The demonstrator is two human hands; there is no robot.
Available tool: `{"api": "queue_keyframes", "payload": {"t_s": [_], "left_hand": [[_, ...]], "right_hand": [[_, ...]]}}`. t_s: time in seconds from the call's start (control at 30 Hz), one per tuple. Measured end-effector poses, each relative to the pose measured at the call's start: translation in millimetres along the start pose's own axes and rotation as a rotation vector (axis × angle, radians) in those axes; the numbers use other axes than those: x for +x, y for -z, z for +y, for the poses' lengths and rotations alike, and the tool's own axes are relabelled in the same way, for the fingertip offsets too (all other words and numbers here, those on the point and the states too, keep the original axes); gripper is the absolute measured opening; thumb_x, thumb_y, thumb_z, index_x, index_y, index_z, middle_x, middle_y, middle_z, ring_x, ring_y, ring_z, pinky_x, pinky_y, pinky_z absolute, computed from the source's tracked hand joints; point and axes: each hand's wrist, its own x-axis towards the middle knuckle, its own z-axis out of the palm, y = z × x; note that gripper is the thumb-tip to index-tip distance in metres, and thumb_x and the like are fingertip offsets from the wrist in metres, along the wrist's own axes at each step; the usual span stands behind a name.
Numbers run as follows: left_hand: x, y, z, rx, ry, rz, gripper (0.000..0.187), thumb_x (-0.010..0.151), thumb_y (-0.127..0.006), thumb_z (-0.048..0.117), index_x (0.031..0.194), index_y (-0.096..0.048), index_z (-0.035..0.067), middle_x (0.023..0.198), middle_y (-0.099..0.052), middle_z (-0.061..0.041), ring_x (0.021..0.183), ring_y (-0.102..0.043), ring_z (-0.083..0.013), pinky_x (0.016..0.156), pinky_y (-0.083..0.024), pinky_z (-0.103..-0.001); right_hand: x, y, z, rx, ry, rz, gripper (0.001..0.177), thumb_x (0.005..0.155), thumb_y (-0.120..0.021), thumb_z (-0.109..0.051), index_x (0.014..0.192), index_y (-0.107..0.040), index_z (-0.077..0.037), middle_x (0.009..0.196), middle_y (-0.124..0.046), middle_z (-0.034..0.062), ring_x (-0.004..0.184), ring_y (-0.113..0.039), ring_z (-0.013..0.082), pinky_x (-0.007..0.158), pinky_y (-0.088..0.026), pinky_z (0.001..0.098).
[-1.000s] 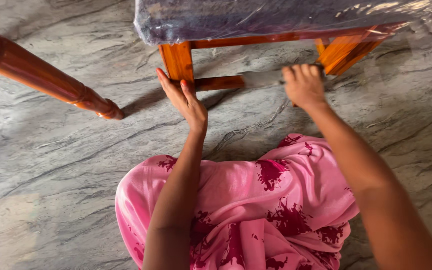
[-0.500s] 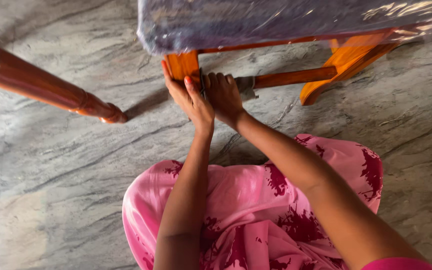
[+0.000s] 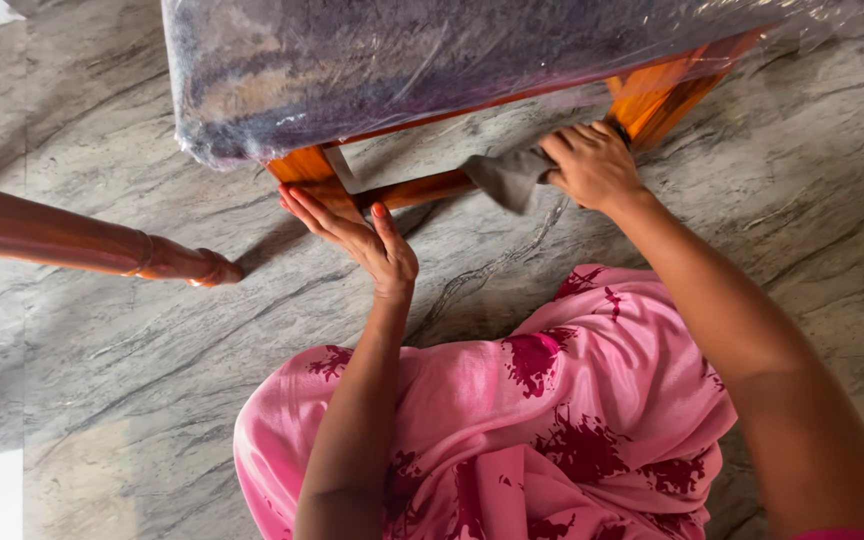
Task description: The person sits on the floor and wipes the legs and crossbars of a wooden chair and a wooden table using a grey cloth. The person cleans the furniture systematically, moving from the chair to the table legs.
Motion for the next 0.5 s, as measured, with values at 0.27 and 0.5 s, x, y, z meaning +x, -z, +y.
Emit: {"api": "queue_keyframes", "payload": {"t_s": [0.27,0.5], "left_hand": [[19,0,22,-0.022,0.019,0.076,0.084,0.111,-0.039,0.059,0.170,-0.008,0.006,0.179,-0.002,-0.016,0.164,0.001,-0.0328,0.135,-0.002,-0.051],[27,14,29,-0.089,-0.008,0.072,0.078,0.114,-0.033,0.058,0.168,-0.016,0.004,0.177,-0.013,-0.019,0.163,-0.011,-0.0344,0.134,-0.012,-0.050]], "right_hand": [[26,29,-96,0.660,-0.247,1.023,0.025,0.089,-0.068,0.001,0.113,-0.060,0.001,0.108,-0.067,0.0156,0.097,-0.065,0.0270,0.087,-0.053,0.0388],[129,56,-210,0.242,0.339,0.975,0.037,0.099,-0.078,-0.019,0.133,-0.068,-0.008,0.128,-0.065,0.0096,0.111,-0.068,0.0214,0.095,-0.058,0.0385]]}}
